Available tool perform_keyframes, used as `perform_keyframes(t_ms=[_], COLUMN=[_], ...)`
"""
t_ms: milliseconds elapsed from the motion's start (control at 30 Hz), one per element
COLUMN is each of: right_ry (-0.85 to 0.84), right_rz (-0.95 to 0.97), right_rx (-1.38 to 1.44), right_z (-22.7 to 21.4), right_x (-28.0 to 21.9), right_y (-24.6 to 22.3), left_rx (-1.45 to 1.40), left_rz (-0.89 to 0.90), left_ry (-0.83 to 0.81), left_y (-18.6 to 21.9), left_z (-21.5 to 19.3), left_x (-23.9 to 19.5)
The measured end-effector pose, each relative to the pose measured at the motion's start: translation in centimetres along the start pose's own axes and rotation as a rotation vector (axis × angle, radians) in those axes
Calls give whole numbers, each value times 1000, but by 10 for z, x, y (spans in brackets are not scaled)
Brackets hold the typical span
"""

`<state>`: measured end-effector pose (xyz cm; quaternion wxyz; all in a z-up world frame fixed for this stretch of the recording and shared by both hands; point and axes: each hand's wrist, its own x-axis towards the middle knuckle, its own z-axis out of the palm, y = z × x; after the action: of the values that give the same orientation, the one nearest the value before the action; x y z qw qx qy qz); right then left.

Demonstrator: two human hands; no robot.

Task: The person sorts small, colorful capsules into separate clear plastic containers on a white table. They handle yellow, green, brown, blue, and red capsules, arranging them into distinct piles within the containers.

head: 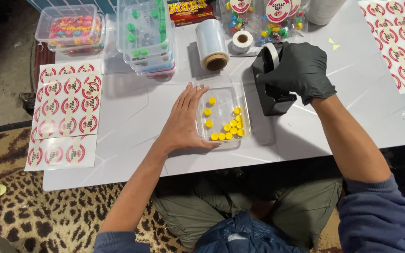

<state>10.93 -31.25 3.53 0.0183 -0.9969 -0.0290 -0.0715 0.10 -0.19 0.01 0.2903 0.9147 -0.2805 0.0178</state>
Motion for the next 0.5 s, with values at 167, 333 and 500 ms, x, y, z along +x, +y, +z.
perform_keyframes(t_ms=[167,333,500], right_ry=[133,524,-134], right_rz=[-72,-282,-66], right_rx=[-42,126,514], right_z=[17,-18,9], right_x=[14,28,67], right_y=[17,-47,-127], left_rx=[4,37,115], left_rz=[-9,18,-14], left_ry=[-21,1,-8], left_y=[0,-1,0], left_z=[-1,1,3], left_x=[2,2,0])
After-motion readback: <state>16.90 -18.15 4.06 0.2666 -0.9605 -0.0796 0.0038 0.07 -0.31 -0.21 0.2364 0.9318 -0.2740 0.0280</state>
